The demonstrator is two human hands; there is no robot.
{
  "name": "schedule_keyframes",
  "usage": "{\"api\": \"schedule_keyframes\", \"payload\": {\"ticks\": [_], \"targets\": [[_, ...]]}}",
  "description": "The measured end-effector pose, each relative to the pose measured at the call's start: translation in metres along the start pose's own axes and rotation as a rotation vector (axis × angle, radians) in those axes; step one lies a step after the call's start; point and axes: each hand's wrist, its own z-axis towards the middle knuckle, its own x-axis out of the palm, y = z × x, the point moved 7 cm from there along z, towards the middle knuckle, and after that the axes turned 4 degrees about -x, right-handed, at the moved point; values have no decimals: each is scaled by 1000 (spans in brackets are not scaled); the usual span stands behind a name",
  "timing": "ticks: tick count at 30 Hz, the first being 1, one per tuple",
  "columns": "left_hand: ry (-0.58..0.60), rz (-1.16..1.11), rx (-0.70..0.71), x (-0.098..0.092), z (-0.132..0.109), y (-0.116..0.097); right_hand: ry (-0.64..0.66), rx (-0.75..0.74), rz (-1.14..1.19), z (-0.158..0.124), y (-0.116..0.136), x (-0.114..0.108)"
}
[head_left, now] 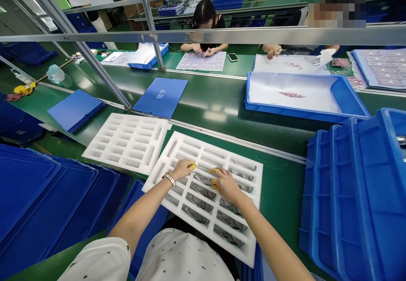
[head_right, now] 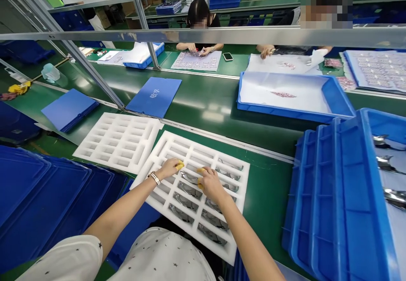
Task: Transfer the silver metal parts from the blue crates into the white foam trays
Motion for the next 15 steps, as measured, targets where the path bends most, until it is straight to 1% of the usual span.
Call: {"api": "schedule_keyframes", "payload": {"ticks": [5,8,11,15], "targets": [[-28,-22,7,3,-4,0,112,5,8,7,-1,13],[-40,-20,6,4,-7,1,126,0,2,9,0,17],[-58,-2,-10,1,-8,-1,142,32,-87,14,4,19],[-65,25,2,-2,-10,-12,178,61,-137,18,16,18]]}}
